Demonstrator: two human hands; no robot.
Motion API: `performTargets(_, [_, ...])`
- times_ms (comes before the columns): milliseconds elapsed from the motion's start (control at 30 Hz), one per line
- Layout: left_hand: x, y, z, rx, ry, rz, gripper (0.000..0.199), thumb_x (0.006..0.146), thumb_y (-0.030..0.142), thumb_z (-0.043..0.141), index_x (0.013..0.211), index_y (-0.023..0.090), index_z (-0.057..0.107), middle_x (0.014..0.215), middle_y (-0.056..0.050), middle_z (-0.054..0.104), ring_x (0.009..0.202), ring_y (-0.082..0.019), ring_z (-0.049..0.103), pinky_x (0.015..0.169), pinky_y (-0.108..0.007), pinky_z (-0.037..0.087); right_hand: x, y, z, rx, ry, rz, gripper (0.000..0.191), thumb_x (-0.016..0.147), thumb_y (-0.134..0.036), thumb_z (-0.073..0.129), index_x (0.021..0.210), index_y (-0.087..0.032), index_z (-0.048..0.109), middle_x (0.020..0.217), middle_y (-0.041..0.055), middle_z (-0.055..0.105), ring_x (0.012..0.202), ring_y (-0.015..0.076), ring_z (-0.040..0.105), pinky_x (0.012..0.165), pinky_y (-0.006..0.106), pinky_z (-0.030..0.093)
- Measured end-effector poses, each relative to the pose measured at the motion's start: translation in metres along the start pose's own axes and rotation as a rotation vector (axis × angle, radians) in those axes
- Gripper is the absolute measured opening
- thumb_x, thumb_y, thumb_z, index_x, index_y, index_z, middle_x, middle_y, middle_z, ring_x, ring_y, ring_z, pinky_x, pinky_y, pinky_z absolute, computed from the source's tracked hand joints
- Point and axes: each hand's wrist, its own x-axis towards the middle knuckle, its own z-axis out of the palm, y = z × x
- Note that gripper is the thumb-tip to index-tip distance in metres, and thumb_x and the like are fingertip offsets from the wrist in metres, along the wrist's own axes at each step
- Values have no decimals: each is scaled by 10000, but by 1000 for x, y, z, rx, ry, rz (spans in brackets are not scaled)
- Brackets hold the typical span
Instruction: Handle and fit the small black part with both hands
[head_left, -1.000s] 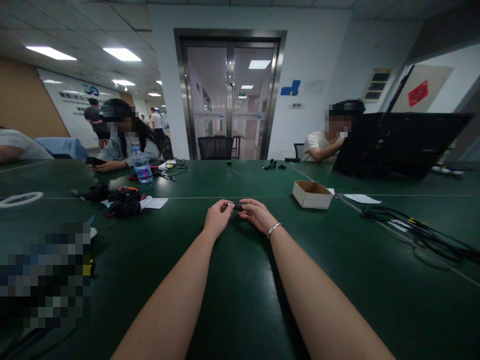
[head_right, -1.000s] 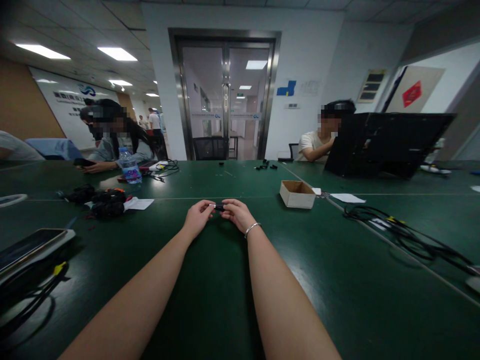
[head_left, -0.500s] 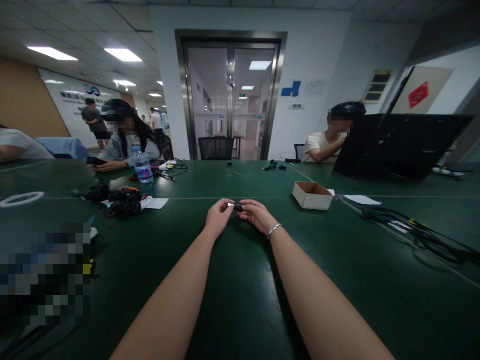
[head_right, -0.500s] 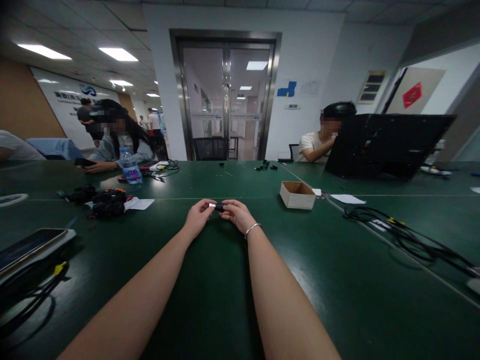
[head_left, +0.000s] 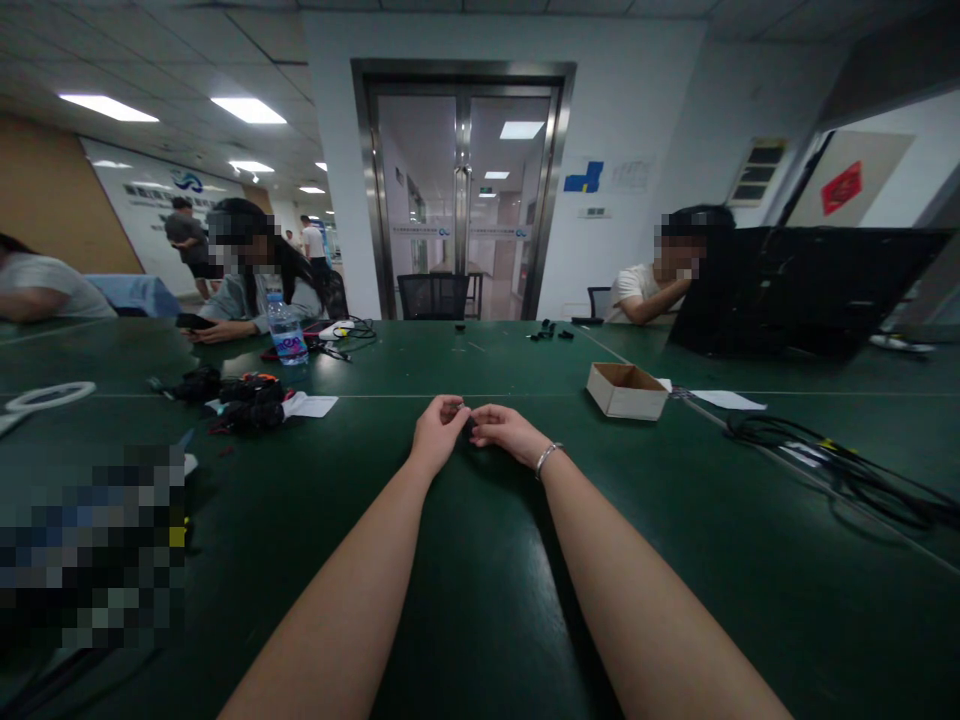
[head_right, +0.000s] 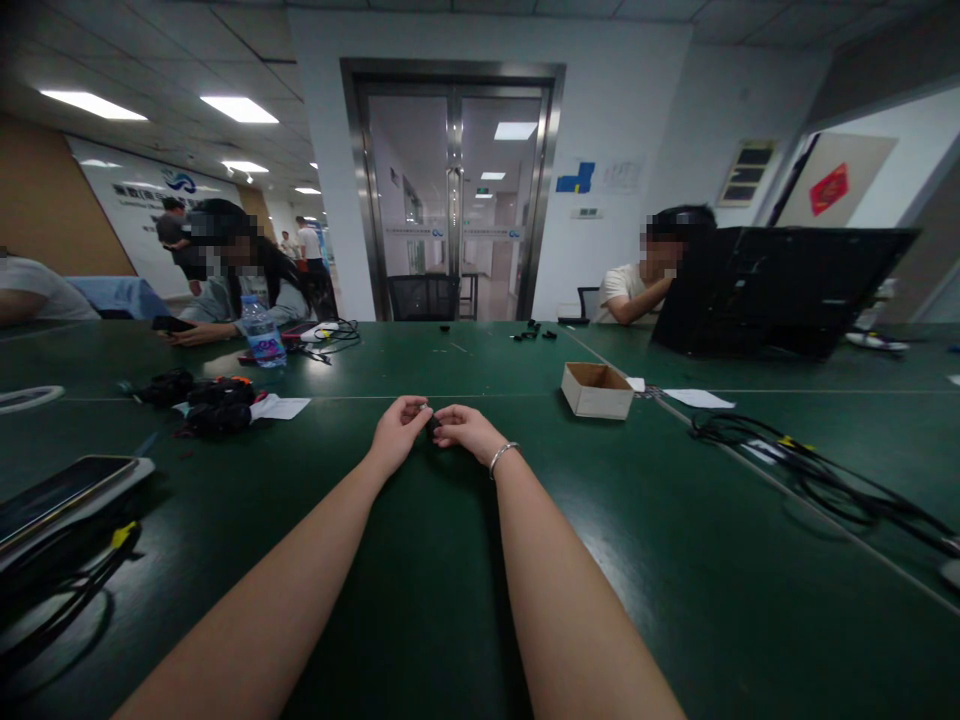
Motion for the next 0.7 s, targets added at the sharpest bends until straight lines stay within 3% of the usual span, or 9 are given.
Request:
performTargets(200, [-7, 9, 0, 132, -148, 25, 205, 720, 229, 688, 907, 173, 626, 815, -33, 629, 711, -134, 578, 671, -252, 483, 1, -3, 4, -409, 48, 43, 250, 596, 50, 665, 735, -146, 596, 437, -74, 527, 327, 57, 454, 311, 121, 329])
performTargets(367, [-4, 3, -1, 89, -171, -27, 363, 679, 168, 698, 1024, 175, 583, 841, -24, 606, 709, -121, 577, 676, -239, 483, -7, -8, 15, -87, 6, 48, 328, 683, -3, 631, 973, -143, 569, 651, 0, 644, 474, 114, 614, 437, 178, 504])
performTargets(467, [1, 14, -9, 110, -320, -75, 487, 632, 146, 715, 1095, 175, 564, 897, -46, 620, 730, -138, 600, 677, -248, 488, -12, -8, 17, -37, -36, 78, 304, 703, -26, 633, 973, -140, 553, 656, 8, 640, 494, 132, 634, 466, 202, 531])
performTargets(567, [-7, 42, -41, 235, -520, -90, 684, 497, 134, 777, 1147, 204, 575, 975, -72, 638, 728, -169, 624, 625, -245, 478, -33, -13, 3, -178, -38, 63, 293, 684, -68, 691, 942, -137, 570, 753, 33, 664, 440, 92, 580, 399, 172, 473])
performTargets(700, [-67, 72, -127, 367, -554, -61, 617, 427, 311, 829, 1021, 277, 662, 1021, -65, 648, 802, -208, 652, 674, -262, 486, -107, -33, -39, -325, 36, 112, 378, 652, -259, 784, 939, -156, 561, 878, 73, 671, 438, 55, 513, 378, 153, 412])
